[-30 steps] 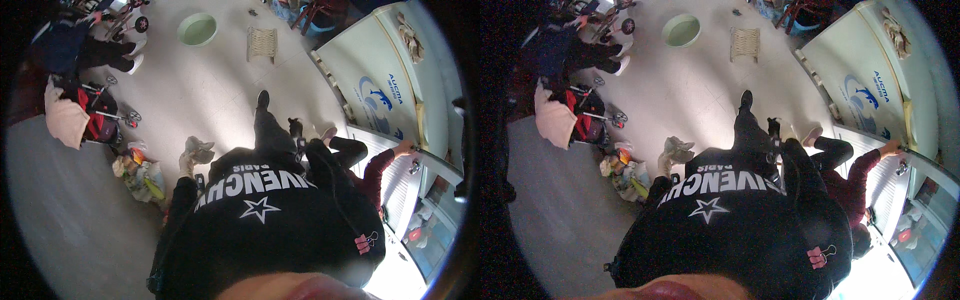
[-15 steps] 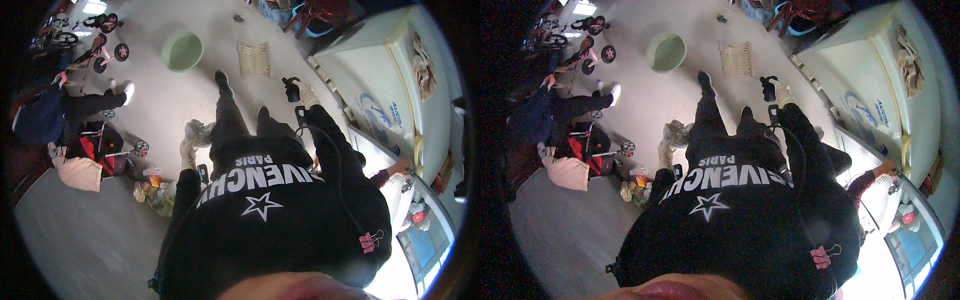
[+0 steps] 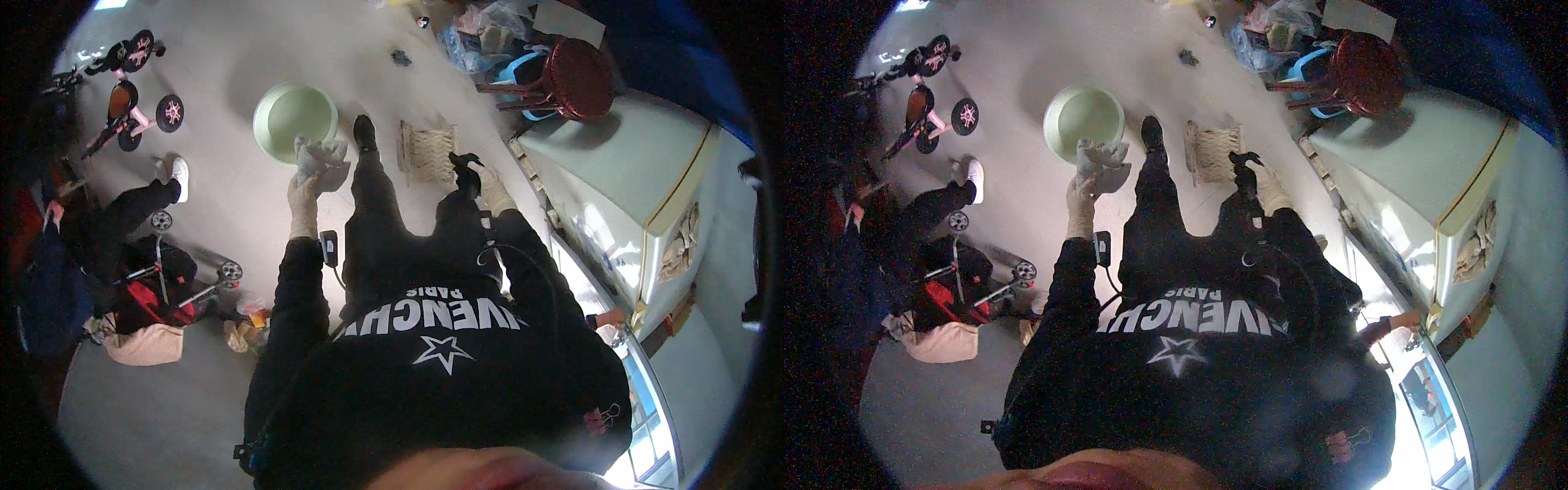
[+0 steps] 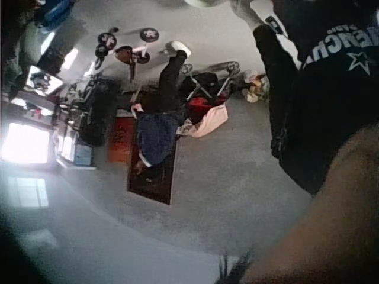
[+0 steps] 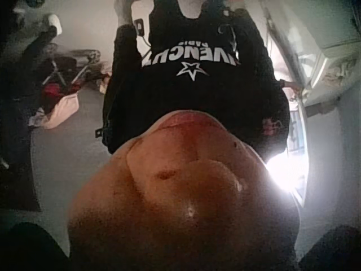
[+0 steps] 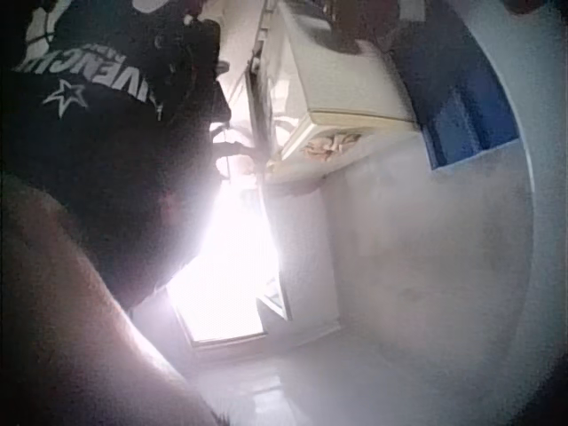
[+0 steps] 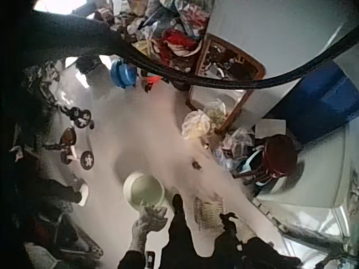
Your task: The person sits on the floor and wrings out a black cloth in a basin, then stands to wipe the lower track of a sliding glass door. They continue wiping the frame and track, then return to the basin to wring the cloth again and apply liquid from a small bottle onto it.
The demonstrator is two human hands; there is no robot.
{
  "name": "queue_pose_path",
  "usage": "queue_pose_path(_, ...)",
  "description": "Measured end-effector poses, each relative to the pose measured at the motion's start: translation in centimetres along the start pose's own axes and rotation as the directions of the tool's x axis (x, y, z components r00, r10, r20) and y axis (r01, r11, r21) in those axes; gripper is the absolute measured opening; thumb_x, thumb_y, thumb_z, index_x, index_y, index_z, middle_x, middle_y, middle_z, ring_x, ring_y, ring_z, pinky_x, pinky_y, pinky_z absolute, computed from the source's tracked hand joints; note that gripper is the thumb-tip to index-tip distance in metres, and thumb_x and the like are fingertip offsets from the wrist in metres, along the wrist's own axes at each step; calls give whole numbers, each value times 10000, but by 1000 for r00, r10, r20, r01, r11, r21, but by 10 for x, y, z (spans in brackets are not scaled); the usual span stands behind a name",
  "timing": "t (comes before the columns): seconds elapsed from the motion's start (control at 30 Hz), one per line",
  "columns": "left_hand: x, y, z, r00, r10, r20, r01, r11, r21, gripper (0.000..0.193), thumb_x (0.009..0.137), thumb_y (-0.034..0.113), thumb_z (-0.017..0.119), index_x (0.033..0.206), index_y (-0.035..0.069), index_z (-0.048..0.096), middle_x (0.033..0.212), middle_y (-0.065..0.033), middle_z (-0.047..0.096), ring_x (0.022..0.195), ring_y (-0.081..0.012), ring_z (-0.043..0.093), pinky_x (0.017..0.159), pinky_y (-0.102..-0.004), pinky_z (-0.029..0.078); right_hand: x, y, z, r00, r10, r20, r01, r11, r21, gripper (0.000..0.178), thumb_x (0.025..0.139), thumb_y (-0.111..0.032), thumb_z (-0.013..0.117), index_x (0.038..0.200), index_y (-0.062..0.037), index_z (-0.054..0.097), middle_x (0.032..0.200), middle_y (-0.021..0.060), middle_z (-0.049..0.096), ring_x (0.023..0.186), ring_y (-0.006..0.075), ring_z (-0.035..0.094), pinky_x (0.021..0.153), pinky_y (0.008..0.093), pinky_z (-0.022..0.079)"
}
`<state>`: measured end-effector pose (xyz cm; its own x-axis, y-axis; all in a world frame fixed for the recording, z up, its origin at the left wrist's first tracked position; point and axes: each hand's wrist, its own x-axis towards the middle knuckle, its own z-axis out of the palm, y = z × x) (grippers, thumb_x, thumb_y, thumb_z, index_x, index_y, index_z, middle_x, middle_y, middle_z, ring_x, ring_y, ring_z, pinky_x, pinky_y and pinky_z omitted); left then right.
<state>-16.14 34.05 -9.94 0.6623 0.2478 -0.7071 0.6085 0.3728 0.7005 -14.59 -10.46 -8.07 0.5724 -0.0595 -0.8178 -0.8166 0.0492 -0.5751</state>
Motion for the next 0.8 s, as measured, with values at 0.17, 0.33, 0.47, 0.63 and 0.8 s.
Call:
queue_pose_path(0.17, 47, 43, 54, 993, 11, 115, -12, 1000, 6, 364, 818, 123, 666, 1146, -9, 582, 1039, -96, 634, 859, -183, 624, 734, -295, 526, 37, -50, 49, 1000, -7, 12, 6, 996, 85, 402, 859, -272, 636, 1143, 13, 632, 1023, 89, 667, 904, 187, 616, 835, 299, 480)
queue_pose_path(0.33, 49, 43, 99, 996, -86, 11, 85, 995, 58, 422, 797, 33, 663, 1193, -54, 548, 1090, -124, 630, 941, -217, 642, 813, -340, 555, 40, -116, 43, 991, -19, 135, 3, 993, 119, 301, 855, -157, 602, 1106, 3, 646, 933, 62, 665, 795, 159, 622, 734, 284, 498)
queue_pose_path(0.47, 29, 43, 110, 994, -94, -58, 98, 992, 79, 414, 806, 63, 649, 1190, -55, 547, 1080, -124, 630, 914, -223, 648, 781, -336, 559, 78, -139, -11, 971, -3, 239, -13, 998, 68, 279, 847, -173, 601, 1057, 2, 653, 903, 74, 667, 782, 172, 628, 721, 298, 499)
queue_pose_path(0.63, 12, 37, 102, 982, -63, -178, 70, 997, 33, 396, 803, 134, 668, 1157, -13, 569, 1044, -113, 638, 899, -208, 630, 729, -341, 548, 133, -162, -88, 993, 99, 63, -94, 993, -76, 262, 851, -223, 586, 971, -5, 667, 860, 83, 669, 752, 194, 630, 675, 318, 491)
queue_pose_path(0.8, 40, 26, 89, 952, -183, -247, 199, 979, 42, 409, 802, 215, 693, 1127, -3, 573, 1004, -94, 615, 876, -205, 612, 709, -335, 538, 150, -180, -91, 982, 87, -169, -106, 988, -110, 228, 854, -200, 578, 953, -28, 690, 814, 74, 682, 656, 180, 635, 642, 332, 513)
